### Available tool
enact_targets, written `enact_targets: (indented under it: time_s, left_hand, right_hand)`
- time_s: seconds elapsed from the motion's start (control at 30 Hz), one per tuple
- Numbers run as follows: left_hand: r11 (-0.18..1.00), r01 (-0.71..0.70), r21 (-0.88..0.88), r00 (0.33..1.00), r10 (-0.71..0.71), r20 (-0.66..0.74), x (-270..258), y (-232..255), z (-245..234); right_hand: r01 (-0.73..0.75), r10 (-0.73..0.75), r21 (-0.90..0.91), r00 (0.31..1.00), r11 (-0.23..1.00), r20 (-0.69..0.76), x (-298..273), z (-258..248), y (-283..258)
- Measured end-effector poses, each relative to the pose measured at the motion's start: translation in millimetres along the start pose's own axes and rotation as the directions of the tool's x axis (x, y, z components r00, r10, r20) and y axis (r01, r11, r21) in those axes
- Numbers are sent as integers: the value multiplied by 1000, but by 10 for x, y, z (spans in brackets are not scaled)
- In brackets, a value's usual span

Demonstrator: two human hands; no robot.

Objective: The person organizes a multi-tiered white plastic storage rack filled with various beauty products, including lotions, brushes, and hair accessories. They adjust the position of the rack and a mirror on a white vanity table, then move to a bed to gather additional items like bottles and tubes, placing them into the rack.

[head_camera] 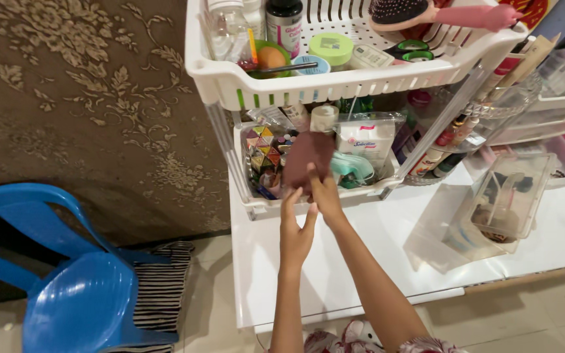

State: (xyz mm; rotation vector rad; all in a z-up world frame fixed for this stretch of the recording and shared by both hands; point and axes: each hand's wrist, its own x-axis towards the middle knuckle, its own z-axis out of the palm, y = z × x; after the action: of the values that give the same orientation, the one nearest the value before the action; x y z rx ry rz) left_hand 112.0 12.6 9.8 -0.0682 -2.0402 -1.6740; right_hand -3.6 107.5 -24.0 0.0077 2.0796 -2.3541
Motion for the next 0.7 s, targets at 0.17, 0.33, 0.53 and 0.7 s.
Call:
enact_targets:
  time_s: [0.17,0.33,0.53,0.7]
  left_hand:
    - [967,254,-32,948,-242,207,0,-414,-154]
    - [911,398,-103,896,-363,254,24,-639,-132]
    - [902,369,-223,916,-312,252,-96,-630,-93]
    - [939,332,-91,931,-310,193,-223,-201,-26]
  right_hand:
    - [122,-196,-483,975,867,-106,5,79,157]
    - [132,-297,-558,930,819,-216,-90,162,51]
    - [106,-153,-208,962,972,-224,-314,100,-129]
    - [234,-259,-138,942,963,-213,-764,-340,-151]
